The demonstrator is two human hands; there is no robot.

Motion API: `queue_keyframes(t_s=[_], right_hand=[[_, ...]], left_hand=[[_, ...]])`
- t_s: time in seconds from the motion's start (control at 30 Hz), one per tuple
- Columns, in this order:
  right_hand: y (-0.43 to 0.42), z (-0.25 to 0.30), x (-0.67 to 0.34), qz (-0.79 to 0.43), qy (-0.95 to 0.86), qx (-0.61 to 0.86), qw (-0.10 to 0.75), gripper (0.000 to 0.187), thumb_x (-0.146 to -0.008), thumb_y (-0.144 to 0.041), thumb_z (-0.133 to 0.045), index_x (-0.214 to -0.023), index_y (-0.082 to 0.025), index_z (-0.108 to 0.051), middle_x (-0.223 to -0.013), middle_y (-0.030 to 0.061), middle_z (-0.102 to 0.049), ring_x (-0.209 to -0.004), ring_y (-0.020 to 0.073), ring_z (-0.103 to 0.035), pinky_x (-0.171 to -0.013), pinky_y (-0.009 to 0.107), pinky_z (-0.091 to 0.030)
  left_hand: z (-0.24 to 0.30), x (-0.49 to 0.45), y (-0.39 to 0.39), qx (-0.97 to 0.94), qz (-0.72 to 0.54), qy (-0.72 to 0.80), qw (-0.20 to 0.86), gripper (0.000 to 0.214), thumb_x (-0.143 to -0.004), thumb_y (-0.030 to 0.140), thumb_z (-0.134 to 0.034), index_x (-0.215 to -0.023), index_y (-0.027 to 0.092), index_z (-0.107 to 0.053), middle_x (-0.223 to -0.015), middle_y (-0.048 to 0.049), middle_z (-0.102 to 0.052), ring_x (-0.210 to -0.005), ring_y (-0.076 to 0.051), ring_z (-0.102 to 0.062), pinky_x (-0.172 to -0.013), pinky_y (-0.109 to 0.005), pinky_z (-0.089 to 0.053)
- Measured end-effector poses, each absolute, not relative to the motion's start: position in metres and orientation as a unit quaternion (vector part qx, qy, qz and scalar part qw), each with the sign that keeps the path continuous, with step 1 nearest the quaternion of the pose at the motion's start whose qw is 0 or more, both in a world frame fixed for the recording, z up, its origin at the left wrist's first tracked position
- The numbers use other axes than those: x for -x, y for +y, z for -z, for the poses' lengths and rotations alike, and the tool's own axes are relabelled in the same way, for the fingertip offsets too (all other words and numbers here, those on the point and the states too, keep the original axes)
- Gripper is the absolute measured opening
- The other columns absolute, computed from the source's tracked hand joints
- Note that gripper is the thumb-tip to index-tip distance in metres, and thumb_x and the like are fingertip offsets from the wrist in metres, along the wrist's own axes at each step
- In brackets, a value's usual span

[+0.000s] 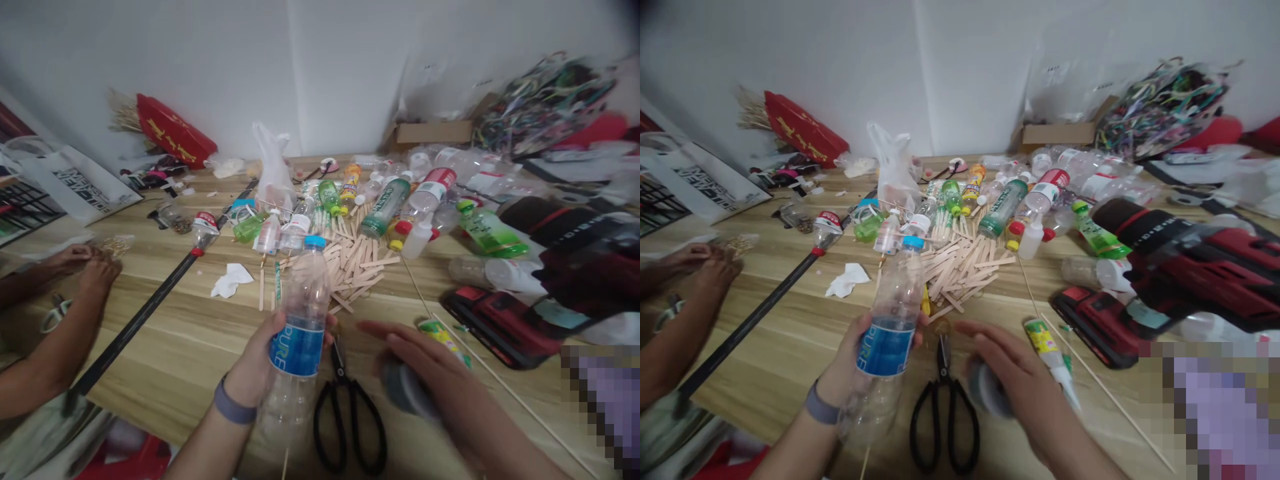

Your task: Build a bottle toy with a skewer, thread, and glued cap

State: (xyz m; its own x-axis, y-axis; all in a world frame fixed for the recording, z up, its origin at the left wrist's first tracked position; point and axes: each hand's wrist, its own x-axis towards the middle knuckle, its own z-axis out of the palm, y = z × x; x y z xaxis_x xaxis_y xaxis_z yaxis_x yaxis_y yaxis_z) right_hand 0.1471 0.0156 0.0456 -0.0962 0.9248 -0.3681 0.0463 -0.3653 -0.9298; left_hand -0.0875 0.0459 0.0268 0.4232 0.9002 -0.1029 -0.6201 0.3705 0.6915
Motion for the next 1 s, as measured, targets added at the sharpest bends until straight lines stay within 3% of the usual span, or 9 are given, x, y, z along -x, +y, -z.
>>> queue_keyframes(t_s=[0.07, 0.3, 0.5, 0.6, 0.7, 0.77, 0.83, 0.93, 1.0], right_hand=[[0.024, -0.048, -0.119, -0.678, -0.407, 0.506, 0.345, 0.069, -0.069, -0.069, -0.07, -0.119, -0.022, -0.072, -0.071, 0.003, -0.068, -0.063, 0.0191, -0.06, -0.058, 0.029, -0.043], [0.018, -0.035, -0.12, -0.756, -0.417, 0.421, 0.279, 0.054, -0.074, -0.07, -0.069, -0.073, -0.017, -0.061, -0.063, 0.0013, -0.063, -0.054, 0.0116, -0.05, -0.052, 0.023, -0.035], [0.015, -0.036, -0.14, -0.781, -0.351, 0.341, 0.387, 0.044, -0.086, -0.058, -0.067, -0.068, -0.02, -0.053, -0.06, 0.0011, -0.058, -0.064, 0.0172, -0.057, -0.06, 0.027, -0.042], [0.016, -0.04, -0.144, -0.777, -0.283, 0.333, 0.453, 0.045, -0.08, -0.056, -0.075, -0.063, -0.021, -0.052, -0.061, -0.0009, -0.053, -0.065, 0.0167, -0.058, -0.064, 0.028, -0.047], [0.018, -0.042, -0.152, -0.722, -0.216, 0.387, 0.531, 0.046, -0.067, -0.048, -0.088, -0.06, -0.019, -0.053, -0.081, 0.0008, -0.06, -0.068, 0.0137, -0.057, -0.065, 0.027, -0.052], [0.02, -0.044, -0.16, -0.685, -0.19, 0.425, 0.561, 0.049, -0.057, -0.044, -0.093, -0.058, -0.019, -0.051, -0.1, 0.0024, -0.063, -0.064, 0.0122, -0.054, -0.057, 0.027, -0.051], [0.023, -0.045, -0.169, -0.658, -0.197, 0.441, 0.577, 0.048, -0.058, -0.046, -0.091, -0.06, -0.022, -0.05, -0.099, 0.0038, -0.062, -0.057, 0.0122, -0.048, -0.047, 0.029, -0.045], [0.025, -0.049, -0.187, -0.622, -0.234, 0.446, 0.599, 0.044, -0.07, -0.052, -0.081, -0.062, -0.027, -0.045, -0.066, -0.0001, -0.041, -0.053, 0.0163, -0.04, -0.043, 0.032, -0.038], [0.023, -0.05, -0.202, -0.581, -0.251, 0.472, 0.614, 0.045, -0.077, -0.051, -0.075, -0.06, -0.029, -0.04, -0.063, -0.0032, -0.025, -0.053, 0.0182, -0.037, -0.046, 0.035, -0.039]], left_hand=[[-0.026, 0.082, 0.044, -0.292, -0.47, 0.229, 0.801, 0.05, -0.076, 0.051, -0.078, -0.111, 0.016, -0.073, -0.092, -0.0085, -0.078, -0.078, -0.02, -0.074, -0.063, -0.023, -0.055], [-0.031, 0.082, 0.041, -0.275, -0.461, 0.215, 0.816, 0.052, -0.072, 0.052, -0.081, -0.108, 0.015, -0.076, -0.099, -0.011, -0.079, -0.081, -0.02, -0.074, -0.064, -0.022, -0.057], [-0.031, 0.086, 0.042, -0.288, -0.465, 0.22, 0.808, 0.056, -0.072, 0.055, -0.079, -0.108, 0.012, -0.076, -0.102, -0.0127, -0.079, -0.08, -0.02, -0.073, -0.059, -0.021, -0.055], [-0.031, 0.086, 0.043, -0.291, -0.465, 0.22, 0.807, 0.056, -0.07, 0.055, -0.081, -0.107, 0.014, -0.076, -0.1, -0.0117, -0.079, -0.079, -0.021, -0.073, -0.057, -0.021, -0.053], [-0.029, 0.088, 0.045, -0.295, -0.46, 0.218, 0.809, 0.058, -0.069, 0.056, -0.081, -0.104, 0.01, -0.077, -0.096, -0.0116, -0.079, -0.078, -0.021, -0.072, -0.058, -0.021, -0.053], [-0.028, 0.09, 0.045, -0.292, -0.471, 0.218, 0.803, 0.057, -0.071, 0.056, -0.08, -0.103, 0.01, -0.078, -0.097, -0.0113, -0.079, -0.076, -0.019, -0.072, -0.058, -0.02, -0.052], [-0.026, 0.093, 0.046, -0.284, -0.477, 0.22, 0.802, 0.056, -0.071, 0.055, -0.08, -0.104, 0.01, -0.078, -0.1, -0.011, -0.079, -0.075, -0.018, -0.072, -0.058, -0.02, -0.052], [-0.023, 0.099, 0.046, -0.269, -0.477, 0.234, 0.804, 0.056, -0.07, 0.055, -0.081, -0.104, 0.011, -0.077, -0.101, -0.0117, -0.079, -0.078, -0.02, -0.074, -0.063, -0.022, -0.056], [-0.022, 0.104, 0.047, -0.259, -0.483, 0.245, 0.8, 0.057, -0.068, 0.055, -0.083, -0.104, 0.011, -0.077, -0.1, -0.0117, -0.079, -0.078, -0.02, -0.074, -0.068, -0.024, -0.058]])
